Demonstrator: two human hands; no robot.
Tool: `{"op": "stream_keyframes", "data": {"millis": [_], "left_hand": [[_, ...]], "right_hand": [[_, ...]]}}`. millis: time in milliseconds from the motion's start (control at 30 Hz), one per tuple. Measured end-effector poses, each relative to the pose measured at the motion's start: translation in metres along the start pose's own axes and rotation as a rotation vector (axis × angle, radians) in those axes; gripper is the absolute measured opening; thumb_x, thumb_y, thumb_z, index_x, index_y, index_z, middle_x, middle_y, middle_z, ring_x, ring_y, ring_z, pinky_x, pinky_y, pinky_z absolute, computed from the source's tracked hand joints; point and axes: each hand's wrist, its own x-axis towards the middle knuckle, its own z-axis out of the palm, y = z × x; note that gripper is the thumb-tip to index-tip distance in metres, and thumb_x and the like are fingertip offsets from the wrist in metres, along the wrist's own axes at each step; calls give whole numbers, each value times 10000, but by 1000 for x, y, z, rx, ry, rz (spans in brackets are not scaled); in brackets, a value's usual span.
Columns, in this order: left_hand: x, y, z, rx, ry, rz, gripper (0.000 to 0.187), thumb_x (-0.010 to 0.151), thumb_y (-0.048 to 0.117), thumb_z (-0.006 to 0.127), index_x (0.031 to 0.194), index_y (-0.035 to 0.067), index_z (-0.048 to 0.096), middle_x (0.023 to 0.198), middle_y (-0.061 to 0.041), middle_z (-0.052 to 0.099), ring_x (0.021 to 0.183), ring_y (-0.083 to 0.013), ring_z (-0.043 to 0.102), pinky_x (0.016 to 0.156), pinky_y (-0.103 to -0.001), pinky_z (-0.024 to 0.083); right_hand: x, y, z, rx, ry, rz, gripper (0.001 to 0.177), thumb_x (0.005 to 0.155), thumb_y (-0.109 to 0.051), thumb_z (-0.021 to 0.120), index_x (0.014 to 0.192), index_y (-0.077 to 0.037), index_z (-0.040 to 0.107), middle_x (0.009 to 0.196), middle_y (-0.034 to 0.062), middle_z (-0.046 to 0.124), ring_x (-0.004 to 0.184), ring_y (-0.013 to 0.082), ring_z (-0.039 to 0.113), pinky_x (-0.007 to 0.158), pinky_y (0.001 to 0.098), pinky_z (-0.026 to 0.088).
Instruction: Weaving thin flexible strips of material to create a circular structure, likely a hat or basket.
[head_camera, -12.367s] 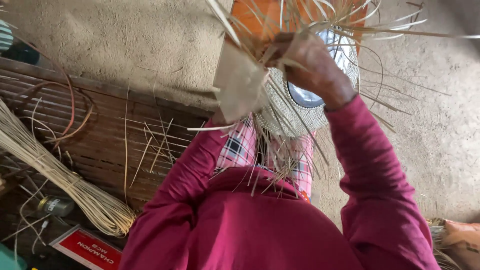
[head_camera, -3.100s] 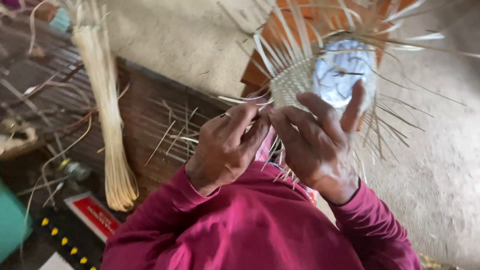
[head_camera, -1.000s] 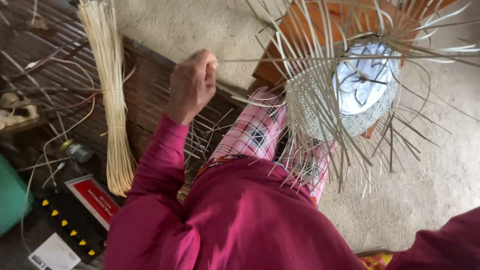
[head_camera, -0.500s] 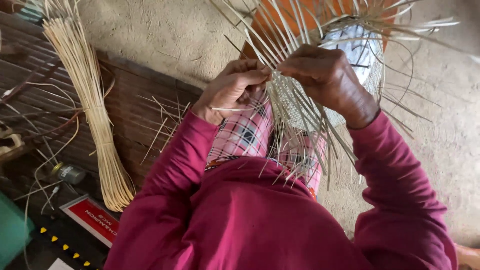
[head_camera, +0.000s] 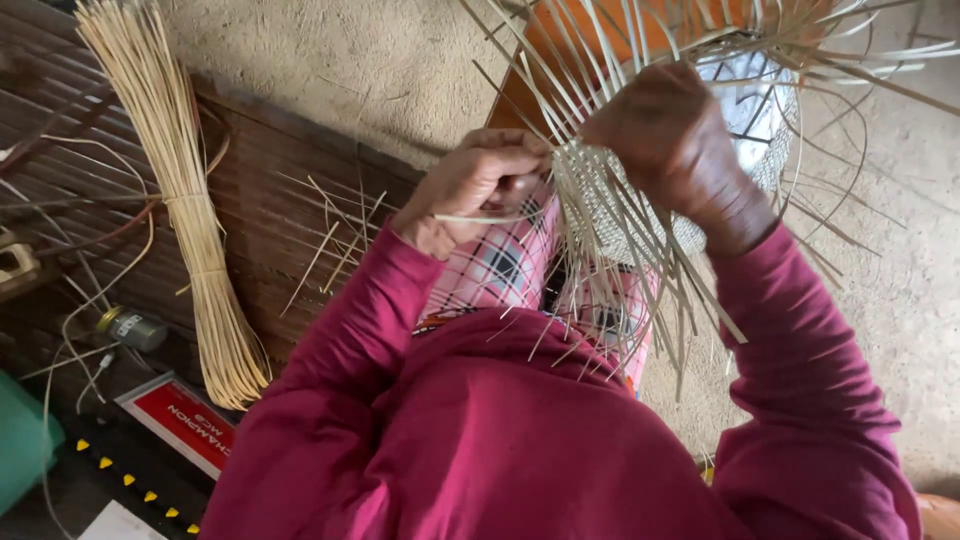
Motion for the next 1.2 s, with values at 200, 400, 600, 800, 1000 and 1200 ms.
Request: {"op": "stream_keyframes", "data": {"millis": [200, 400, 600, 800, 1000, 1200], "left_hand": [[-15, -4, -46, 23, 112, -88, 95, 934, -38, 652, 881, 18, 707, 851, -90, 672, 704, -149, 616, 655, -278, 549], [8, 3, -63, 893, -84, -87, 409, 969, 449, 642, 1054, 73, 779, 848, -16, 723, 488, -29, 396, 790, -269, 612], [70, -27, -88, 1852, -318, 665, 670, 1079, -84, 677, 1616, 218, 414, 650, 37, 390, 428, -104, 422, 304, -232, 343], [41, 16, -16, 933, -79, 71, 571, 974, 621, 524, 656, 150, 576, 537, 36, 461, 381, -57, 334, 379, -226, 282], [37, 0, -21, 682, 108, -16, 181, 947, 21, 755, 786, -13, 682, 698, -132, 728, 464, -143, 656, 390, -211, 516], [36, -15, -19, 645, 245, 29, 105, 921, 55, 767, 851, -20, 750, 698, -117, 725, 454, -137, 589, 378, -225, 447]], "right_hand": [[-10, 25, -6, 346, -127, 156, 132, 1001, 144, 801, 933, 31, 793, 913, 149, 757, 603, 171, 603, 475, 258, 465], [1, 22, -9, 272, -206, 194, 95, 935, 77, 839, 939, -17, 824, 863, 60, 712, 534, 124, 482, 467, 270, 371], [9, 10, -12, 242, -244, 206, 102, 911, 36, 825, 989, -29, 828, 954, 74, 744, 660, 165, 626, 567, 300, 499], [14, 4, -10, 262, -227, 184, 115, 945, 35, 822, 1034, -33, 844, 913, 54, 708, 605, 154, 556, 526, 298, 460], [12, 2, -5, 247, -228, 183, 98, 931, 15, 836, 992, -61, 835, 892, 35, 706, 578, 130, 539, 491, 282, 428], [7, 6, 7, 199, -253, 190, 66, 994, -57, 829, 933, -82, 819, 861, 9, 718, 557, 105, 558, 466, 250, 449]]}}
